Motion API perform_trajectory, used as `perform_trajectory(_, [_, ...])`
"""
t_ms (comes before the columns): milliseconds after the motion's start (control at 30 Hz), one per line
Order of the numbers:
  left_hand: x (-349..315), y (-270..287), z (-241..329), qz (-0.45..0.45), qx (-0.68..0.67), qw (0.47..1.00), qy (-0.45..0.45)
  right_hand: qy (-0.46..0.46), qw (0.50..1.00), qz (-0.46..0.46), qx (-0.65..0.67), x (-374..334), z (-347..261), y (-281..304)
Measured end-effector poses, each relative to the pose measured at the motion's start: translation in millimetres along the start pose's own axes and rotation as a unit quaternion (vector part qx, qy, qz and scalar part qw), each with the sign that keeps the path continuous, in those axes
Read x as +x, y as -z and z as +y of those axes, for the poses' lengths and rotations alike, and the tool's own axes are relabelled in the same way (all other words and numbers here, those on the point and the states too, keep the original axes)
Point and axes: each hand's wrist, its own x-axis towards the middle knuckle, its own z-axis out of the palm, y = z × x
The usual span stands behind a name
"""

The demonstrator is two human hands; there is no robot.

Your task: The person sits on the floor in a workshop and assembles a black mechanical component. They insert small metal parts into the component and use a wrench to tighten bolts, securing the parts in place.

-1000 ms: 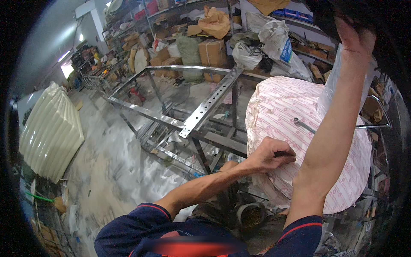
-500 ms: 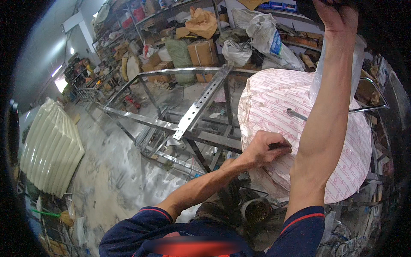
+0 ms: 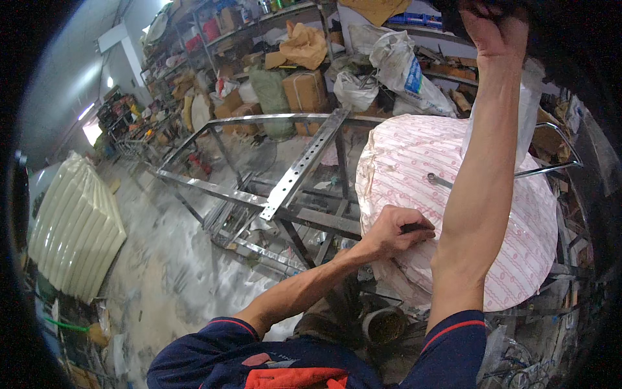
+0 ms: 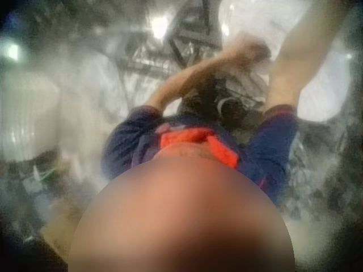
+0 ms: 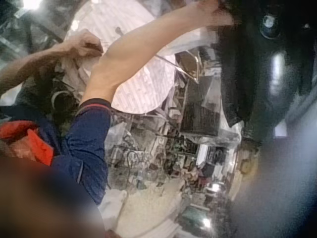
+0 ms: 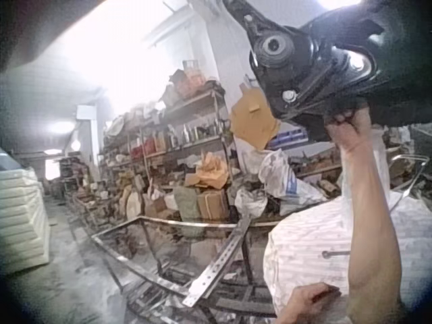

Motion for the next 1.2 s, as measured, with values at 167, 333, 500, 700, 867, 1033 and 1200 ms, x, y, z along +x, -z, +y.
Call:
perform_trajectory(167, [0.3,-1.3,-6.7,0.014,-0.003,0.999,-0.035,0.049,0.997,0.054,-0.012,-12.5,7.9,-15.7])
perform_trajectory(333, [-0.3,-1.0,-8.6,0.017,0.014,0.999,-0.043,-0.015,0.999,0.014,0.039,-10.4,2.1,-8.5])
perform_trajectory(500, [-2.3,-3.3,-5.1,0.016,-0.011,0.999,-0.03,-0.052,0.997,-0.056,0.018,-11.4,-10.4,3.5])
perform_trajectory(700, [0.3,-9.2,-2.8,0.014,-0.016,1.0,-0.021,-0.096,0.986,-0.134,0.026,6.0,-50.3,49.6])
perform_trajectory(867, [-4.1,-4.6,-10.2,0.015,0.047,0.999,-0.009,0.035,0.959,0.229,-0.165,-32.4,7.4,-32.6])
perform_trajectory(1033, [-1.1,-2.9,10.4,0.025,0.055,0.998,0.01,-0.07,0.992,0.102,0.038,-21.4,-3.3,-2.5])
perform_trajectory(1200, [0.7,-2.5,9.0,0.011,0.089,0.996,0.004,-0.097,0.991,0.069,0.056,-27.9,-6.1,-15.8])
